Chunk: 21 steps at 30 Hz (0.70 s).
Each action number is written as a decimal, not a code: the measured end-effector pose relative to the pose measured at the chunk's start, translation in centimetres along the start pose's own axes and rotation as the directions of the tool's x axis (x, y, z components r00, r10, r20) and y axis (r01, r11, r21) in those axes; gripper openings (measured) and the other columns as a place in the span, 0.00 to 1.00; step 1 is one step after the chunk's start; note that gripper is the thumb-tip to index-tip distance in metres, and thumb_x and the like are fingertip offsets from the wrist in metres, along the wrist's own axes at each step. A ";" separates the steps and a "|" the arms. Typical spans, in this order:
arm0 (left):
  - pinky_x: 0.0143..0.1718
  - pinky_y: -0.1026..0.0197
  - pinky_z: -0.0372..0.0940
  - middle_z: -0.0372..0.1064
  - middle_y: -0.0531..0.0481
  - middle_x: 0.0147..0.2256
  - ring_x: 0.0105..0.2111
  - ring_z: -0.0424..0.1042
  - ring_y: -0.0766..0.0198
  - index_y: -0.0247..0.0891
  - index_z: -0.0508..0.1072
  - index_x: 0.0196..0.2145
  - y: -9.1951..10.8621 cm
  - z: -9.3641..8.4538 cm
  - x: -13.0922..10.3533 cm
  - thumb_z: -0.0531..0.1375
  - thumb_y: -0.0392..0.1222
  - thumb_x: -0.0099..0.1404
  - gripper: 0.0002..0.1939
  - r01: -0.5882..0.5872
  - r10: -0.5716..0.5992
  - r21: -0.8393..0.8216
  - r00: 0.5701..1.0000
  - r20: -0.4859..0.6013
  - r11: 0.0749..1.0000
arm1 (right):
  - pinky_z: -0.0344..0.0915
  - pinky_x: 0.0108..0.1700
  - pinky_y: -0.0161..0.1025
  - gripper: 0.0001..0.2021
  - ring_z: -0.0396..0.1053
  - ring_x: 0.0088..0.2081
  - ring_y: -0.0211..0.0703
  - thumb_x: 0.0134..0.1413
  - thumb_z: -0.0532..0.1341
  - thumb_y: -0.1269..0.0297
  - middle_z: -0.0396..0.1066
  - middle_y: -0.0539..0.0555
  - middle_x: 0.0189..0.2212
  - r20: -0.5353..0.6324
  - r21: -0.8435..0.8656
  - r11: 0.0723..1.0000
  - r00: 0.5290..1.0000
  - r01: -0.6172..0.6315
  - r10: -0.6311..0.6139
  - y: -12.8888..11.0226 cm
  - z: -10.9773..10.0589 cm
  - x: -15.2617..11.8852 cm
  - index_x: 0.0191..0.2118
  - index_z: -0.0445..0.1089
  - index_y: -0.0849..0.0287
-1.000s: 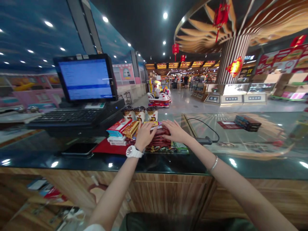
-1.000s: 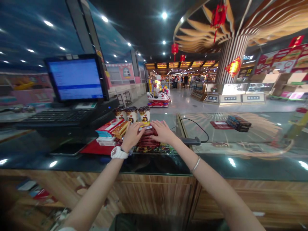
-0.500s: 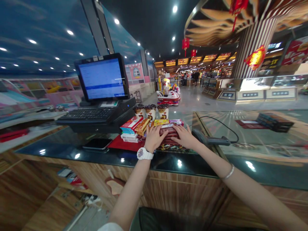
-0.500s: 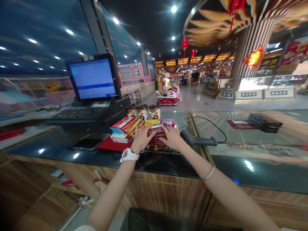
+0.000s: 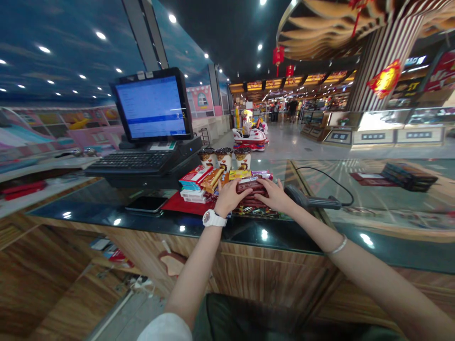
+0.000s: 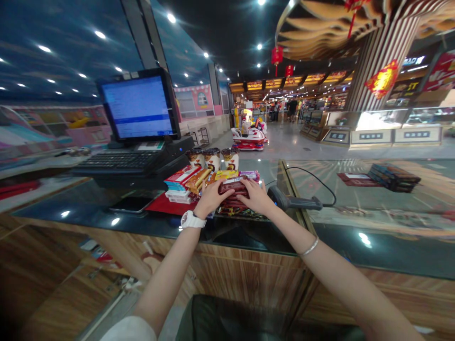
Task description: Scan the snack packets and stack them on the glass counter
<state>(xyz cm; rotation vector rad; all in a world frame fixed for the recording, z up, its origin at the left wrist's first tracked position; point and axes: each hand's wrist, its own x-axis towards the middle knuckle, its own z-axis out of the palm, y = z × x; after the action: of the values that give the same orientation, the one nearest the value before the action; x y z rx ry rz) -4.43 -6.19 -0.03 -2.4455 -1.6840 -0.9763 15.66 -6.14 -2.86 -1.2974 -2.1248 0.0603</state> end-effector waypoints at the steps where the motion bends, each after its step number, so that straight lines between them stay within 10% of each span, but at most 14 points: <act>1: 0.66 0.31 0.36 0.73 0.40 0.51 0.54 0.70 0.46 0.40 0.69 0.54 0.0 0.0 0.1 0.59 0.59 0.65 0.27 0.008 -0.008 -0.028 1.000 -0.001 1.000 | 0.42 0.65 0.68 0.27 0.56 0.65 0.59 0.60 0.57 0.55 0.63 0.64 0.62 -0.011 0.012 1.000 1.000 0.003 -0.002 0.0 0.0 0.0 0.63 0.59 0.57; 10: 0.61 0.46 0.59 0.69 0.43 0.56 0.57 0.67 0.52 0.41 0.68 0.55 -0.1 0.3 0.3 0.61 0.49 0.66 0.22 -0.060 0.046 -0.220 0.997 -0.068 0.974 | 0.43 0.65 0.69 0.22 0.62 0.62 0.57 0.61 0.57 0.60 0.68 0.61 0.58 -0.069 0.095 0.995 0.997 0.025 -0.018 0.3 0.3 0.1 0.60 0.63 0.55; 15: 0.63 0.47 0.55 0.71 0.45 0.54 0.57 0.67 0.54 0.41 0.71 0.50 0.5 -0.4 0.3 0.63 0.47 0.64 0.18 -0.127 0.099 -0.204 0.985 -0.142 0.971 | 0.37 0.65 0.71 0.19 0.66 0.58 0.54 0.59 0.56 0.65 0.71 0.58 0.55 -0.166 0.147 0.989 0.986 0.020 0.005 0.2 0.0 0.2 0.57 0.66 0.54; 21: 0.60 0.50 0.60 0.71 0.45 0.53 0.56 0.68 0.56 0.40 0.72 0.48 1.9 -0.2 0.9 0.63 0.45 0.64 0.15 -0.192 0.142 -0.265 0.970 -0.197 0.945 | 0.38 0.67 0.68 0.15 0.67 0.54 0.52 0.59 0.56 0.69 0.74 0.53 0.47 -0.390 -0.115 0.990 0.913 0.079 -0.118 0.3 -2.2 0.0 0.49 0.73 0.49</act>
<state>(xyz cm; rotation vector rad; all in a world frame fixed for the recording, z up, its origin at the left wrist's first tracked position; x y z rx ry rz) -2.74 -6.30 1.13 -2.5232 -1.3373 -1.4467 17.09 -6.56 -1.19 -1.1399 -1.8545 -0.3271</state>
